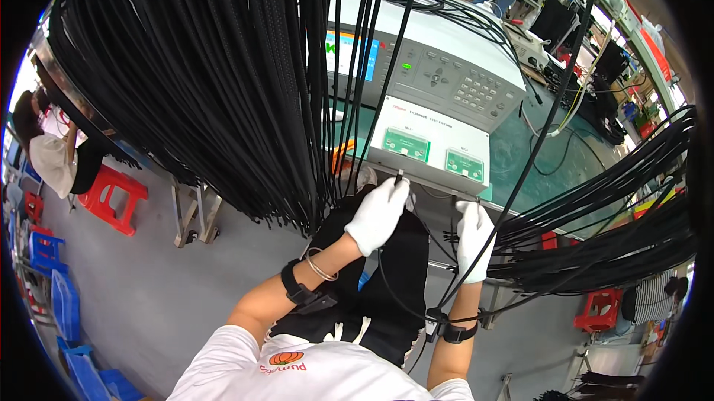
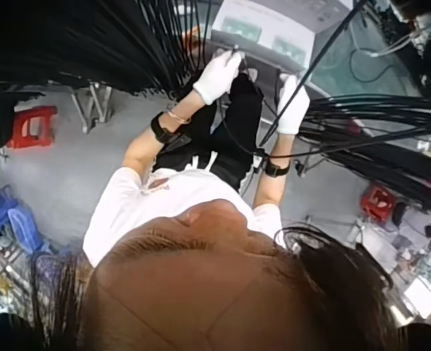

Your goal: Testing the electrical connectivity of cables using a test machine in a factory.

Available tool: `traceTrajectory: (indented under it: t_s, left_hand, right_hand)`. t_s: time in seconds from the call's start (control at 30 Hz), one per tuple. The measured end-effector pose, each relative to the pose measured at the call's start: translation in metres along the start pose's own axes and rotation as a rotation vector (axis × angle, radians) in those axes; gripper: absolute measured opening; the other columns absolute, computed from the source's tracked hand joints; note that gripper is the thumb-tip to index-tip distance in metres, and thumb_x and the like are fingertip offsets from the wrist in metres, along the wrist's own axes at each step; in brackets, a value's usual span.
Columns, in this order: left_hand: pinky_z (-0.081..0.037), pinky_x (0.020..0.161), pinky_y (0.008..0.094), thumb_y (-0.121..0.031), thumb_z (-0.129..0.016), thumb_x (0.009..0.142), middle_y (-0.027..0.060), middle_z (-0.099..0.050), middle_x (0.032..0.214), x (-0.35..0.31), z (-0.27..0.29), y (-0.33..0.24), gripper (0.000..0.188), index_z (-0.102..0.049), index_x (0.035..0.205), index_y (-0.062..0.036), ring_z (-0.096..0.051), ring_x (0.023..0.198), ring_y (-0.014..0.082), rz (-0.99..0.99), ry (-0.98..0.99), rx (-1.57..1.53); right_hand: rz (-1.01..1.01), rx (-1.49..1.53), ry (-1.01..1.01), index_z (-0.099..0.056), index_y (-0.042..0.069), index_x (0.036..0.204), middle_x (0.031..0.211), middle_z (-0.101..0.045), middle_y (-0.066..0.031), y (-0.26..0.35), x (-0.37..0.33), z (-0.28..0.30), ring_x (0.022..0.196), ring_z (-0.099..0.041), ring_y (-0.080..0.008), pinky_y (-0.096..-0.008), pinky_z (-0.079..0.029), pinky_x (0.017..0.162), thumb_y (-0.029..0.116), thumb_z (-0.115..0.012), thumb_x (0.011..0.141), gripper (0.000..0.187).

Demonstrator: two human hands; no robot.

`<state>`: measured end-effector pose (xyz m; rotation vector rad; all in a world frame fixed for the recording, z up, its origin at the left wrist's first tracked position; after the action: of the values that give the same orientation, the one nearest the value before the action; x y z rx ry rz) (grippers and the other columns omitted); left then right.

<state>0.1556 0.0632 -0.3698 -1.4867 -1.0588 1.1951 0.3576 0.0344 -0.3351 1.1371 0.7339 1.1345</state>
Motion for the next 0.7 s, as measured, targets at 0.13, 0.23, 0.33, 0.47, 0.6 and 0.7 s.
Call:
traceTrajectory:
  t_s: [0.13, 0.23, 0.33, 0.47, 0.6, 0.7]
  left_hand:
    - [-0.024, 0.037, 0.0208, -0.030, -0.040, 0.107, -0.0048, -0.041, 0.060, 0.010, -0.001, -0.001, 0.037, -0.060, 0.100, 0.0008, -0.031, 0.041, 0.0040, 0.057, 0.137, -0.359]
    - [-0.026, 0.035, 0.0216, -0.031, -0.041, 0.106, -0.0040, -0.041, 0.058, 0.014, 0.001, -0.008, 0.040, -0.061, 0.092, 0.0004, -0.031, 0.038, 0.0048, 0.033, 0.142, -0.390]
    - [-0.027, 0.033, 0.0224, -0.032, -0.042, 0.106, -0.0036, -0.042, 0.055, 0.015, 0.001, -0.013, 0.041, -0.061, 0.087, -0.0011, -0.031, 0.037, 0.0055, 0.008, 0.126, -0.365]
    - [-0.026, 0.034, 0.0212, -0.033, -0.043, 0.106, -0.0039, -0.044, 0.056, 0.015, 0.001, -0.018, 0.045, -0.062, 0.087, 0.0031, -0.033, 0.038, 0.0049, -0.018, 0.092, -0.351]
    - [-0.025, 0.034, 0.0208, -0.032, -0.044, 0.106, -0.0037, -0.044, 0.056, 0.015, -0.003, -0.026, 0.045, -0.062, 0.085, 0.0034, -0.033, 0.039, 0.0050, -0.049, 0.075, -0.418]
    - [-0.025, 0.034, 0.0208, -0.031, -0.045, 0.106, -0.0035, -0.043, 0.056, 0.015, -0.004, -0.028, 0.044, -0.061, 0.084, 0.0040, -0.033, 0.039, 0.0050, -0.050, 0.020, -0.410]
  right_hand:
    - [-0.115, 0.198, 0.086, -0.067, 0.000, 0.093, 0.059, -0.050, 0.0017, -0.013, 0.006, -0.010, 0.049, -0.039, -0.0039, -0.0228, -0.032, 0.048, 0.022, -0.050, 0.101, 0.030]
    - [-0.149, 0.232, 0.100, -0.068, 0.000, 0.089, 0.058, -0.050, 0.0025, -0.011, 0.006, -0.018, 0.045, -0.040, -0.0036, -0.0209, -0.032, 0.043, 0.027, -0.049, 0.103, 0.036]
    - [-0.088, 0.241, 0.101, -0.069, -0.001, 0.086, 0.056, -0.052, 0.0011, 0.000, 0.006, -0.024, 0.045, -0.042, -0.0045, -0.0208, -0.032, 0.044, 0.028, -0.050, 0.103, 0.038]
    - [-0.061, 0.245, 0.111, -0.070, -0.002, 0.084, 0.055, -0.053, -0.0001, 0.003, 0.009, -0.029, 0.045, -0.043, -0.0047, -0.0207, -0.032, 0.044, 0.029, -0.051, 0.102, 0.041]
    - [-0.072, 0.297, 0.108, -0.071, -0.003, 0.082, 0.054, -0.053, -0.0002, -0.001, 0.012, -0.031, 0.043, -0.042, -0.0047, -0.0205, -0.030, 0.042, 0.029, -0.052, 0.102, 0.042]
    - [-0.035, 0.361, 0.105, -0.070, -0.003, 0.081, 0.053, -0.053, -0.0002, 0.002, 0.013, -0.032, 0.042, -0.041, -0.0047, -0.0203, -0.029, 0.041, 0.029, -0.052, 0.102, 0.042]
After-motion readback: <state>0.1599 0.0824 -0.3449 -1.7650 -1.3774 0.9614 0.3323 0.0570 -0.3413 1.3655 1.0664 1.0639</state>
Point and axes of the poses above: each hand's wrist, its own x-axis towards the middle knuckle, its own z-axis out of the back of the hand, y = z × x, the point moved 7 cm from there along x, towards the middle knuckle
